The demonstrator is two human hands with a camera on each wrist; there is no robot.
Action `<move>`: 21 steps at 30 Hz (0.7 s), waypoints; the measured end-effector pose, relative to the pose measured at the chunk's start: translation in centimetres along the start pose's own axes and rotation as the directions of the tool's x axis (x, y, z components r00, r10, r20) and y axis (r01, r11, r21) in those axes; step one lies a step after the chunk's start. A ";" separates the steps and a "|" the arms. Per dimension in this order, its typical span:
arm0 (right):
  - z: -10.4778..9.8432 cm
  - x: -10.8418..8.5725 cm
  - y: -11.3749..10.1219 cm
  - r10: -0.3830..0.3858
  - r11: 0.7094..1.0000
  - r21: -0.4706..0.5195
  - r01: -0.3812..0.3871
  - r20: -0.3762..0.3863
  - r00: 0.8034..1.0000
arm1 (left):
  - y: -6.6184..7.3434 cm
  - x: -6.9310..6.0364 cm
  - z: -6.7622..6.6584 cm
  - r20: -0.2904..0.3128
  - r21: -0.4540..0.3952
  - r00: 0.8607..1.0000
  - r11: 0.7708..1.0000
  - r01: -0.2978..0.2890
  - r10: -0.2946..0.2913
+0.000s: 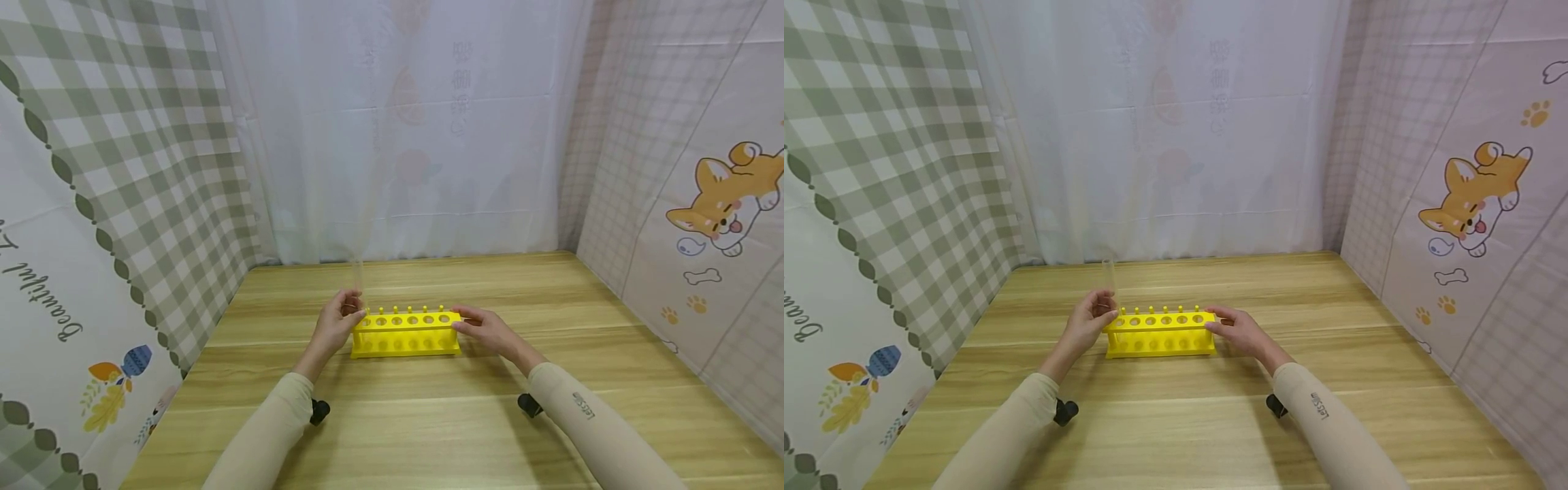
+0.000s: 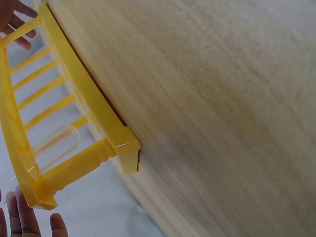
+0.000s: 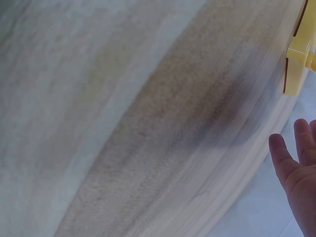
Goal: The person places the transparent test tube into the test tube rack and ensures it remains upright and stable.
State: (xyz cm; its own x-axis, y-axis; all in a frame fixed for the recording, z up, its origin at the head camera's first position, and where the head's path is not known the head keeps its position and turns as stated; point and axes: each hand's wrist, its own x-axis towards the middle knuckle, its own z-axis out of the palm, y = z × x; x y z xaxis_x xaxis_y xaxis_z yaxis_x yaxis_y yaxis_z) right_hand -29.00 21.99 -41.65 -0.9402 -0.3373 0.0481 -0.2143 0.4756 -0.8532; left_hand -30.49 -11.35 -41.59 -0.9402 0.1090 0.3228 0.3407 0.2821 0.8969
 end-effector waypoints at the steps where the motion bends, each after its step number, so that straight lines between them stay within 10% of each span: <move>1: 0.0 0.1 0.2 -0.004 1.000 -0.005 0.004 0.000 1.000 | -0.1 0.0 0.0 -0.002 0.002 1.000 1.000 -0.002 0.002; 21: 0.0 1.0 2.4 -0.002 1.000 -0.004 0.002 -0.005 1.000 | -0.8 -0.5 0.2 0.005 0.097 1.000 0.995 -0.028 0.027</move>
State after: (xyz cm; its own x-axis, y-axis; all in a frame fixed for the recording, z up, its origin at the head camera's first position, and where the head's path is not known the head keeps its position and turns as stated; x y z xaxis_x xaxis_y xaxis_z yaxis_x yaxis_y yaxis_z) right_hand -30.46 22.84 -43.64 -0.9412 -0.3337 0.0522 -0.2169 0.4787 -0.8508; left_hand -30.27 -11.45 -42.58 -0.9305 0.1217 0.3456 0.3656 0.3698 0.8542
